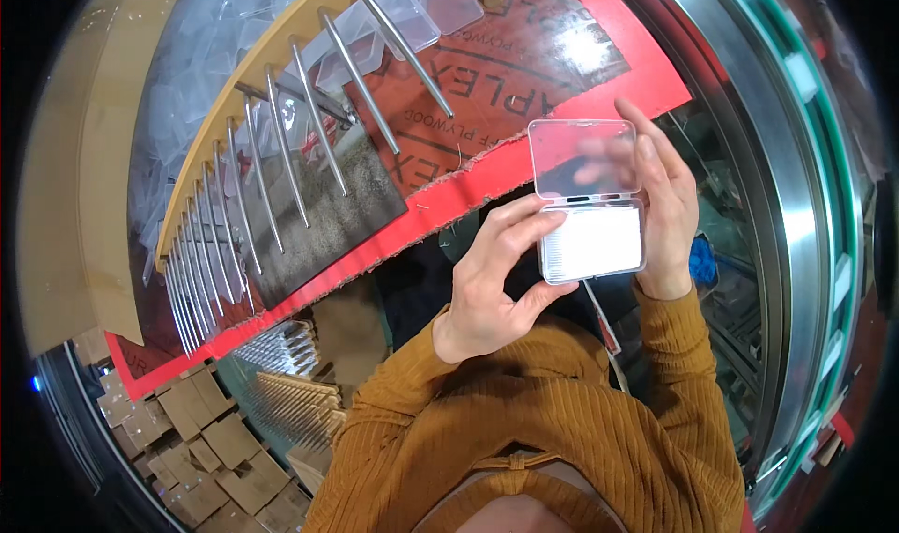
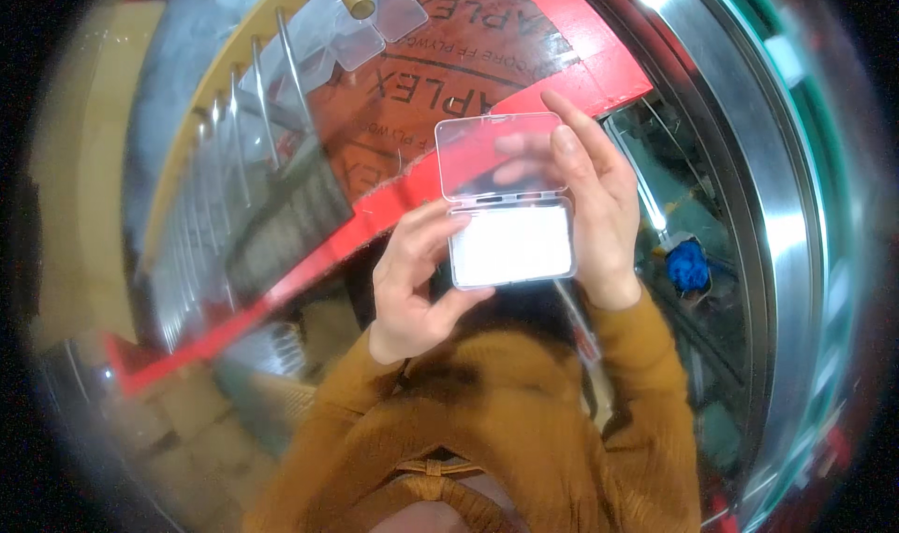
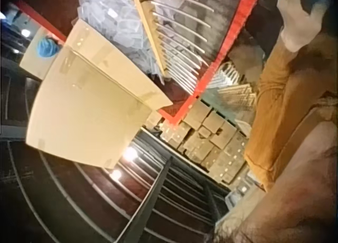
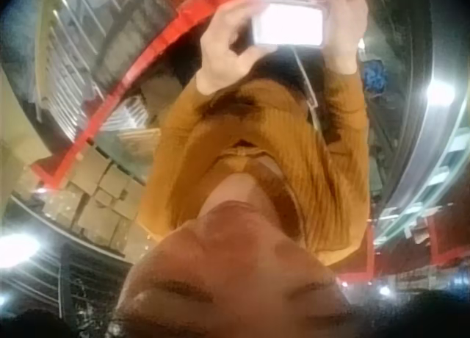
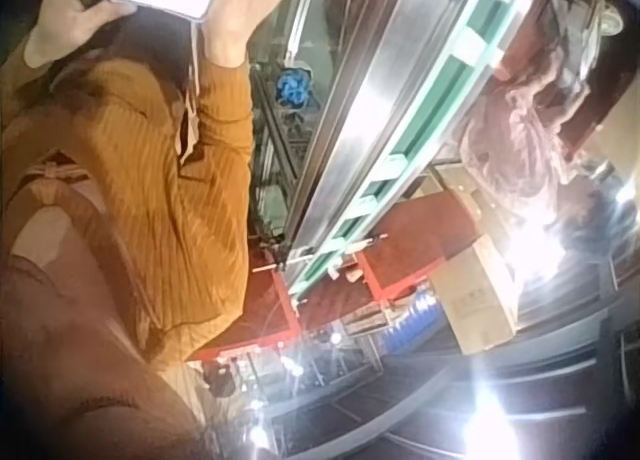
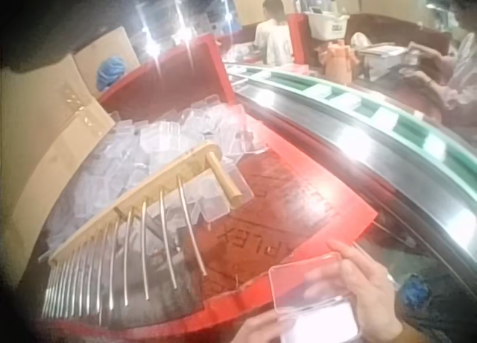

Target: The person packs dental floss picks by removing them from a rack, placing them into small plastic cases, closing the cases, and placing the filled cases onto a conveyor belt, swapping empty racks with full ones.

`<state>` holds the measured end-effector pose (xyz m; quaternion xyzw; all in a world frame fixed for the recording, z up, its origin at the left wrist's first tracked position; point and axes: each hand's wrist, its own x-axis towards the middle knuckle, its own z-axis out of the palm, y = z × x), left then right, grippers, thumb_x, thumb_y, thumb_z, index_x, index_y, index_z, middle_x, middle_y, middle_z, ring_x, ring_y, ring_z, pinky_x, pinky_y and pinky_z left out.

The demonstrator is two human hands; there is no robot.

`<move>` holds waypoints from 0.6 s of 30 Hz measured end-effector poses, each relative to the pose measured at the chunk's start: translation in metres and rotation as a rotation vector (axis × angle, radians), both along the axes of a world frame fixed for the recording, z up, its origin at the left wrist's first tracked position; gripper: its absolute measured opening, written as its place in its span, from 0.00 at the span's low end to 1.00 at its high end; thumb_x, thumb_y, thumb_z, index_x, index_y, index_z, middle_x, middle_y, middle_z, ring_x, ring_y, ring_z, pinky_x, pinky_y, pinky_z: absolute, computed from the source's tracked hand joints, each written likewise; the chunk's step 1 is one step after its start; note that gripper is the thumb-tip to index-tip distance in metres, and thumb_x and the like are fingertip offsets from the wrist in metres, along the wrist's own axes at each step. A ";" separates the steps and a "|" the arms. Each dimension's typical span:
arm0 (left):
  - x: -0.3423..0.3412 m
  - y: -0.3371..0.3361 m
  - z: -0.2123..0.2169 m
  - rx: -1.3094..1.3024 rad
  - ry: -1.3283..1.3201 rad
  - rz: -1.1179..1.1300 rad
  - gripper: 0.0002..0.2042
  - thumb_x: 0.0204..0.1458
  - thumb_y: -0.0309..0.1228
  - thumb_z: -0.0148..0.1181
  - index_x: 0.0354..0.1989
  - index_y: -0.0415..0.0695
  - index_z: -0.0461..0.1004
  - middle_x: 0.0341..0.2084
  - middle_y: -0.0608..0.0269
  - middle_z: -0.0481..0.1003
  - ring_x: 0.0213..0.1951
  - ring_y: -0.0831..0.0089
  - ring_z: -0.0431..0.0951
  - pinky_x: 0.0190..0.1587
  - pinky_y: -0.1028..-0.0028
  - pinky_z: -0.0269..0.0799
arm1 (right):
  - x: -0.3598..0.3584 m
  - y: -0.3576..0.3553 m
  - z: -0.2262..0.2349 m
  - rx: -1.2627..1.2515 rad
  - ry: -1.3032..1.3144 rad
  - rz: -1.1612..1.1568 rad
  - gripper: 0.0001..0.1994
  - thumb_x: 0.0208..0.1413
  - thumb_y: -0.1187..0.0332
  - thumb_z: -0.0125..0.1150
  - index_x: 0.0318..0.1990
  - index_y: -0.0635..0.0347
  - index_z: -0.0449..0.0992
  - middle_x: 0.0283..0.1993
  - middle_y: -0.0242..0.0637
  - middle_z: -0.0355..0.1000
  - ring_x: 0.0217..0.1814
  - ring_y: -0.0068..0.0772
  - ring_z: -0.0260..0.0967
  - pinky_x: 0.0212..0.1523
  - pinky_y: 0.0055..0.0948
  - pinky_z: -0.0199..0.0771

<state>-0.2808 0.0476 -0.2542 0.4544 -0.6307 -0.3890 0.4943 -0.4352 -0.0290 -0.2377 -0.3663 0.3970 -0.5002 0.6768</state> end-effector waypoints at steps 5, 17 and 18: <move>0.012 0.000 0.006 0.261 0.615 -0.029 0.32 0.40 0.16 0.60 0.56 0.37 0.54 0.52 0.55 0.60 0.56 0.67 0.59 0.54 0.69 0.60 | 0.012 0.014 -0.003 -0.289 -0.032 -0.091 0.16 0.55 0.72 0.47 0.50 0.68 0.60 0.45 0.50 0.68 0.42 0.37 0.70 0.42 0.31 0.71; 0.058 -0.009 0.033 0.232 0.534 0.000 0.27 0.42 0.24 0.62 0.53 0.40 0.61 0.45 0.61 0.66 0.50 0.69 0.65 0.47 0.73 0.66 | 0.045 0.019 0.000 -1.144 0.485 0.033 0.22 0.31 0.73 0.70 0.38 0.63 0.68 0.36 0.45 0.70 0.39 0.48 0.71 0.37 0.36 0.74; 0.064 -0.013 0.037 0.069 0.175 -0.088 0.23 0.42 0.25 0.62 0.50 0.41 0.65 0.44 0.60 0.67 0.47 0.67 0.67 0.45 0.72 0.67 | 0.043 0.021 0.002 -1.117 0.469 0.048 0.21 0.32 0.73 0.69 0.37 0.64 0.69 0.36 0.45 0.70 0.39 0.48 0.71 0.37 0.36 0.73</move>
